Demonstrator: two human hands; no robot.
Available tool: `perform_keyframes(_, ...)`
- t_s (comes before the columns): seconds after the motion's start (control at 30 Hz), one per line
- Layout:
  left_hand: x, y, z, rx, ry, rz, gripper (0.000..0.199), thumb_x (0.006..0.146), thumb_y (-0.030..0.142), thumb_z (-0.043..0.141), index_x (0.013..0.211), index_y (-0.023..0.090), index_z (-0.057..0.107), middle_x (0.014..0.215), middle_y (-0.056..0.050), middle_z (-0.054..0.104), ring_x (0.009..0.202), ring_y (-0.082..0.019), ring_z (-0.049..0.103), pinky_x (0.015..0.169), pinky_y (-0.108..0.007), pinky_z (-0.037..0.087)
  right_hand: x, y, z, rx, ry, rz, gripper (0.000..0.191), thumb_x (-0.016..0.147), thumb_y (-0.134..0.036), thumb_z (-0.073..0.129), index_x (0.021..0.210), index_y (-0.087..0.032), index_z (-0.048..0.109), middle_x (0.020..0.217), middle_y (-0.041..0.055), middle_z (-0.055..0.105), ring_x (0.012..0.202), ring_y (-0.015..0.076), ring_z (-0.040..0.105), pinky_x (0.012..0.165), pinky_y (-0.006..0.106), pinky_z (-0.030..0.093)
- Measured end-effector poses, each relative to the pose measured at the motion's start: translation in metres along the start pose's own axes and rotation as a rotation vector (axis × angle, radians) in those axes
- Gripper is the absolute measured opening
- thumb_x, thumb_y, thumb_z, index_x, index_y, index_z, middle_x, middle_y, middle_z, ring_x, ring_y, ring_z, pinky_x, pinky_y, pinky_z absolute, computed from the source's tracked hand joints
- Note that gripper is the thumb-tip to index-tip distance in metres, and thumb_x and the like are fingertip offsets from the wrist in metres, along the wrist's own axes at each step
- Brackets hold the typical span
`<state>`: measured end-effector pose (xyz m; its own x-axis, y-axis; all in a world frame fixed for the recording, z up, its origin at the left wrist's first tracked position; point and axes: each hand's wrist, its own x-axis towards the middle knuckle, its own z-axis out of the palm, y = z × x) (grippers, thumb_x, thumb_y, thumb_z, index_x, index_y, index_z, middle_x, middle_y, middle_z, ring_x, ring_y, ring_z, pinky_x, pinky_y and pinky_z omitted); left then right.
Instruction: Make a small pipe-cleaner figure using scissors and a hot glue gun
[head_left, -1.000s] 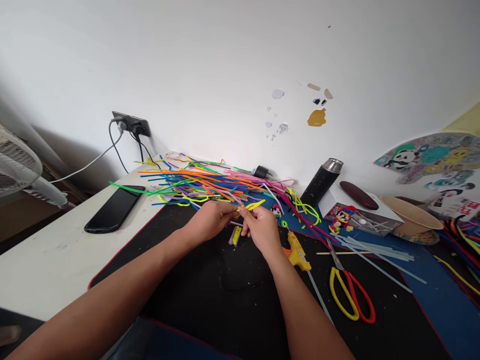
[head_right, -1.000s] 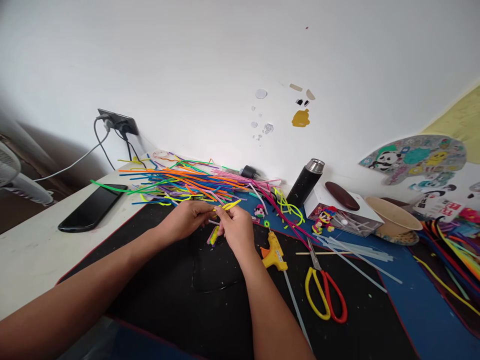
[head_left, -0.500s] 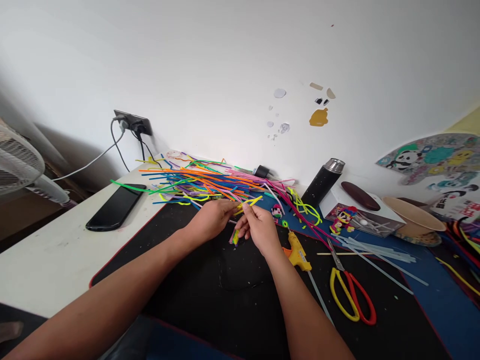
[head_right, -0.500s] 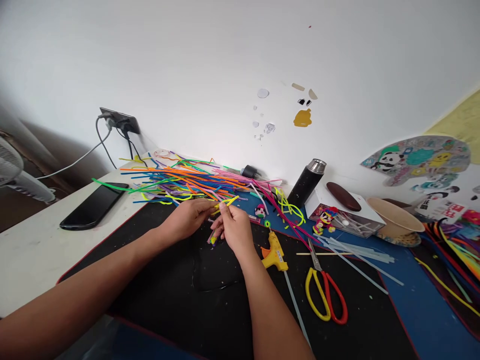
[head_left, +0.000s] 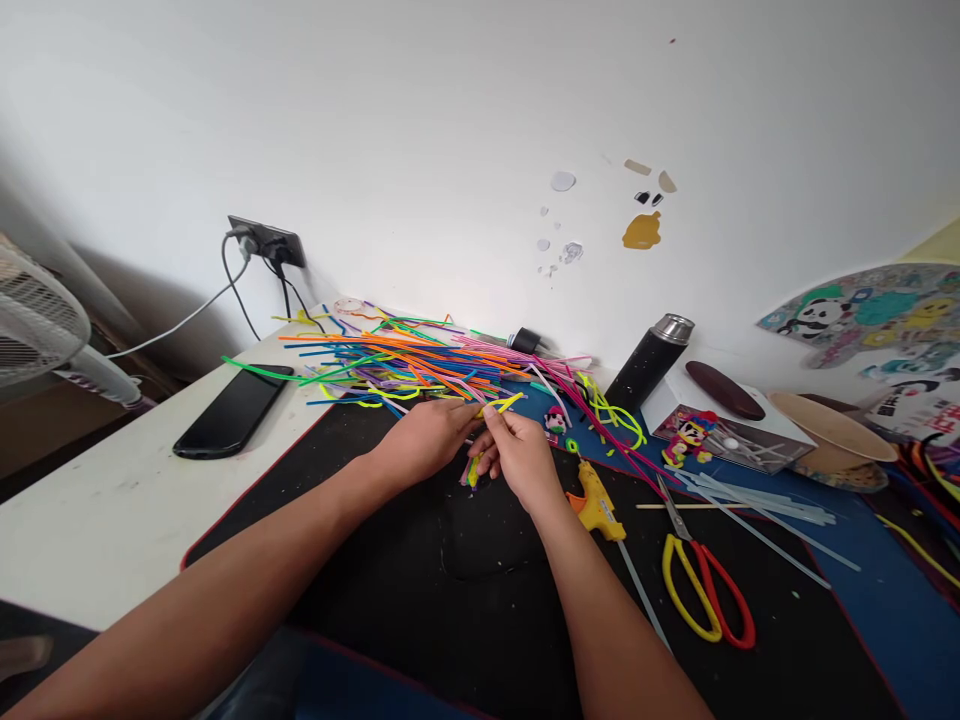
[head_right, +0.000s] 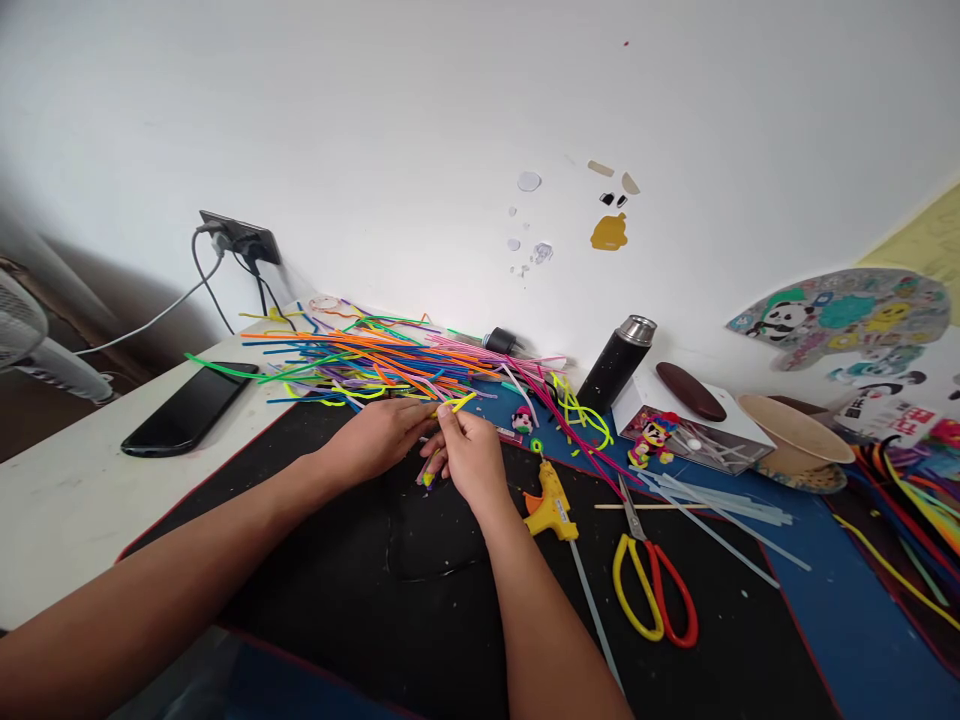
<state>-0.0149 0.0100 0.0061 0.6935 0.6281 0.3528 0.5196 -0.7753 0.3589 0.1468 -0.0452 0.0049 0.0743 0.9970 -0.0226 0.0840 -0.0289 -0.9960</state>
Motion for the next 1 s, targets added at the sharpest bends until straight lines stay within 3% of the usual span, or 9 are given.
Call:
perform_keyframes(0.27, -0.001, 0.0, -0.006, -0.065, 0.095, -0.026, 0.027, 0.105, 0.025, 0.044, 0.088, 0.019, 0.066, 0.084, -0.006, 0.069, 0.078, -0.02, 0.064, 0.071, -0.028, 0.044, 0.0, -0.005, -0.003, 0.019, -0.037, -0.015, 0.053, 0.088, -0.071, 0.061, 0.086, -0.018, 0.066, 0.067, 0.0037, 0.073, 0.043, 0.0136, 0.066, 0.035, 0.017, 0.039)
perform_keyframes(0.43, 0.0, 0.004, -0.014, -0.261, 0.104, -0.142, 0.031, 0.102, 0.029, 0.045, 0.075, 0.02, 0.058, 0.071, -0.001, 0.061, 0.067, -0.017, 0.055, 0.062, -0.027, 0.037, 0.002, -0.005, -0.007, 0.072, 0.029, 0.0, 0.056, 0.086, -0.071, 0.065, 0.092, -0.015, 0.07, 0.066, 0.0028, 0.07, 0.043, 0.0119, 0.063, 0.036, 0.017, 0.039)
perform_keyframes(0.6, 0.0, 0.007, -0.021, -0.436, 0.095, -0.214, 0.032, 0.102, 0.036, 0.044, 0.077, 0.02, 0.057, 0.068, 0.001, 0.054, 0.063, -0.016, 0.049, 0.06, -0.027, 0.036, 0.001, -0.008, -0.007, 0.106, 0.053, -0.034, 0.054, 0.086, -0.069, 0.067, 0.093, -0.016, 0.072, 0.064, 0.0013, 0.069, 0.042, 0.0113, 0.061, 0.037, 0.018, 0.039)
perform_keyframes(0.8, 0.0, 0.007, -0.023, -0.692, -0.001, -0.266, 0.038, 0.101, 0.049, 0.045, 0.091, 0.018, 0.064, 0.063, 0.003, 0.051, 0.06, -0.016, 0.049, 0.058, -0.027, 0.038, 0.0, -0.01, -0.008, 0.157, 0.088, -0.061, 0.048, 0.085, -0.066, 0.069, 0.094, -0.019, 0.07, 0.063, -0.0011, 0.066, 0.04, 0.0104, 0.056, 0.036, 0.019, 0.037)
perform_keyframes(1.0, -0.001, 0.009, -0.017, -0.813, -0.124, -0.234, 0.045, 0.098, 0.059, 0.049, 0.078, 0.019, 0.057, 0.065, 0.002, 0.049, 0.059, -0.014, 0.043, 0.056, -0.027, 0.036, -0.001, -0.01, -0.006, 0.234, 0.012, -0.068, 0.042, 0.086, -0.061, 0.072, 0.089, -0.019, 0.067, 0.06, -0.0035, 0.061, 0.038, 0.0085, 0.049, 0.034, 0.019, 0.032)
